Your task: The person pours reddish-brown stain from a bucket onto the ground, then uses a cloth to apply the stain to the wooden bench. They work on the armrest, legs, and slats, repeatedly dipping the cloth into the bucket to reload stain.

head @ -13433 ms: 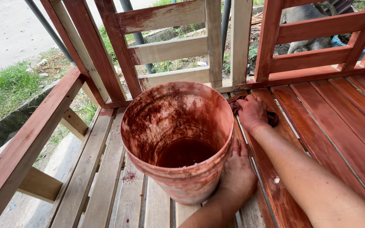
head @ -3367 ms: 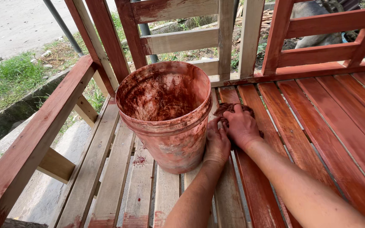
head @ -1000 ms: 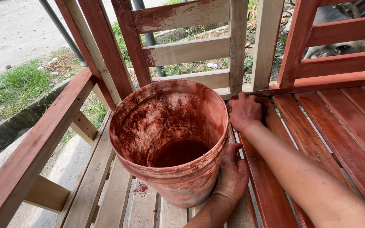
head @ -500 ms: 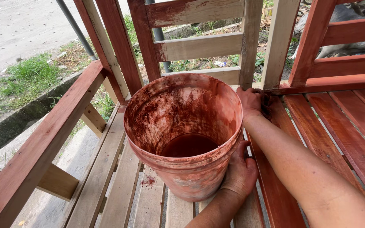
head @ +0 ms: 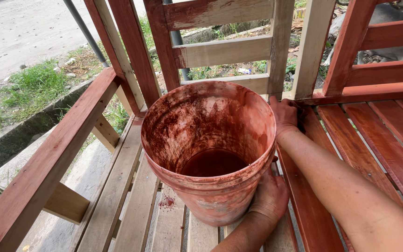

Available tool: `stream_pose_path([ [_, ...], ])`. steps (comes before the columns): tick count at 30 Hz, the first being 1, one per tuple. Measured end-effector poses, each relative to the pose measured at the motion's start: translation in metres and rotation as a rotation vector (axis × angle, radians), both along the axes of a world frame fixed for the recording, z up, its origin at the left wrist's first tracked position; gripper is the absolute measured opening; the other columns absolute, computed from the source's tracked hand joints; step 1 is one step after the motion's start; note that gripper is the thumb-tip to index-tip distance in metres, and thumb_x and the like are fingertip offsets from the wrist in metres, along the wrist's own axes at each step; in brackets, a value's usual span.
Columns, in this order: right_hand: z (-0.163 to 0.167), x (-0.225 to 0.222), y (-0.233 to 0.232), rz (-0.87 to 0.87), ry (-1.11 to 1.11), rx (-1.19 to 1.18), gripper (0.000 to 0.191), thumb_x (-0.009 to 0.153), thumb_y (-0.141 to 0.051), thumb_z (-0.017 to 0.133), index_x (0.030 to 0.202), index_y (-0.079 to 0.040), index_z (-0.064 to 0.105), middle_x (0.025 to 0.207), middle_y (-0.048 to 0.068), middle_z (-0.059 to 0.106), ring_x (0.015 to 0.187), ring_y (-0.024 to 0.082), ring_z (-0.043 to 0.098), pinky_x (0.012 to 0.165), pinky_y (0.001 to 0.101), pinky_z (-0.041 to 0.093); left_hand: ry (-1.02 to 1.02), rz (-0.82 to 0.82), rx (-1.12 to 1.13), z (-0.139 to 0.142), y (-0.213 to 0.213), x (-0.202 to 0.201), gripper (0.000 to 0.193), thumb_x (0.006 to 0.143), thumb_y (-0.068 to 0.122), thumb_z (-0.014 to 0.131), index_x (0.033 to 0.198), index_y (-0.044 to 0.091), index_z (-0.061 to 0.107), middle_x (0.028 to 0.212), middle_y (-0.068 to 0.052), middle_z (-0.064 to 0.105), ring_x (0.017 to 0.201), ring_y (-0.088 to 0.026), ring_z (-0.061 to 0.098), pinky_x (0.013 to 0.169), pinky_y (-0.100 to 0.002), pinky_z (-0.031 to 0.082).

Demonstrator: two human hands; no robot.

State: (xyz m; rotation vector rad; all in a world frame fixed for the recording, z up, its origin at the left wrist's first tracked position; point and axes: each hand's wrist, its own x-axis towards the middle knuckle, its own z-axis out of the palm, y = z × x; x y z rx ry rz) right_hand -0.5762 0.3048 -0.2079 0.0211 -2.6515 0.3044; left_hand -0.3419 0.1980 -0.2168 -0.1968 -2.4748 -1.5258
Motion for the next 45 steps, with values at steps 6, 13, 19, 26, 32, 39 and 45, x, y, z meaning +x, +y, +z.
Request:
stream_pose_path([
  [6,0.002,-0.02,-0.004,-0.05,-0.078,0.008,0.038,0.098,-0.04,0.059,0.122,-0.01,0.061,0.109,0.032,0.064,0.095,0.048,0.07,0.082,0.0533,0.057,-0.231,-0.041,-0.159,-0.003,0.002,-0.003,0.067,0.093,0.013,0.045,0.156,-0.002,0.027,0.139,-0.035,0.048,0.131,-0.046,0.051,0.114,-0.052,0.036],
  [13,0.038,0.059,-0.009,0.018,-0.24,0.022,0.048,0.091,-0.041,0.065,0.125,-0.007,0.058,0.115,0.032,0.063,0.106,0.044,0.068,0.09,0.0499,0.056,-0.047,0.025,-0.12,-0.002,0.004,-0.004,0.069,0.103,0.027,0.044,0.158,-0.004,0.018,0.161,-0.034,0.025,0.15,-0.047,0.023,0.123,-0.05,0.015],
  [19,0.05,0.132,-0.012,0.075,-0.244,0.228,0.024,0.086,-0.026,0.068,0.105,-0.013,0.07,0.121,0.016,0.062,0.111,0.037,0.065,0.086,0.0448,0.058,0.104,-0.037,0.042,-0.016,0.004,-0.011,0.068,0.106,0.028,0.04,0.162,0.002,0.013,0.169,-0.026,0.016,0.157,-0.041,0.012,0.126,-0.048,0.008],
  [26,0.044,0.215,-0.004,0.184,-0.159,0.318,0.012,0.084,-0.021,0.065,0.088,-0.02,0.076,0.117,0.007,0.06,0.103,0.033,0.065,0.076,0.0441,0.059,0.262,-0.055,0.165,-0.022,0.003,-0.017,0.049,0.106,0.021,0.042,0.153,0.008,0.034,0.152,-0.024,0.044,0.145,-0.04,0.04,0.122,-0.048,0.029],
  [32,0.051,0.276,-0.006,0.177,-0.107,0.307,0.016,0.086,-0.019,0.064,0.095,-0.013,0.075,0.115,0.008,0.06,0.101,0.033,0.064,0.079,0.0462,0.058,0.186,-0.07,0.138,-0.02,-0.006,0.003,0.048,0.099,0.016,0.042,0.147,0.008,0.044,0.145,-0.023,0.049,0.136,-0.039,0.048,0.116,-0.045,0.036],
  [39,0.07,0.337,-0.011,0.187,-0.284,0.249,0.021,0.084,-0.01,0.062,0.096,-0.016,0.078,0.121,0.009,0.055,0.105,0.034,0.059,0.087,0.0469,0.054,0.078,-0.052,0.256,-0.012,-0.013,0.026,0.041,0.098,0.018,0.041,0.134,0.009,0.058,0.135,-0.018,0.06,0.126,-0.035,0.058,0.109,-0.042,0.043],
  [45,0.072,0.385,-0.008,0.197,-0.279,0.247,0.014,0.084,-0.012,0.064,0.087,-0.013,0.077,0.115,0.008,0.057,0.104,0.033,0.059,0.087,0.0484,0.053,0.158,-0.022,0.149,-0.018,-0.004,0.044,0.035,0.097,0.019,0.044,0.121,0.006,0.066,0.128,-0.02,0.063,0.123,-0.038,0.057,0.108,-0.042,0.044],
])
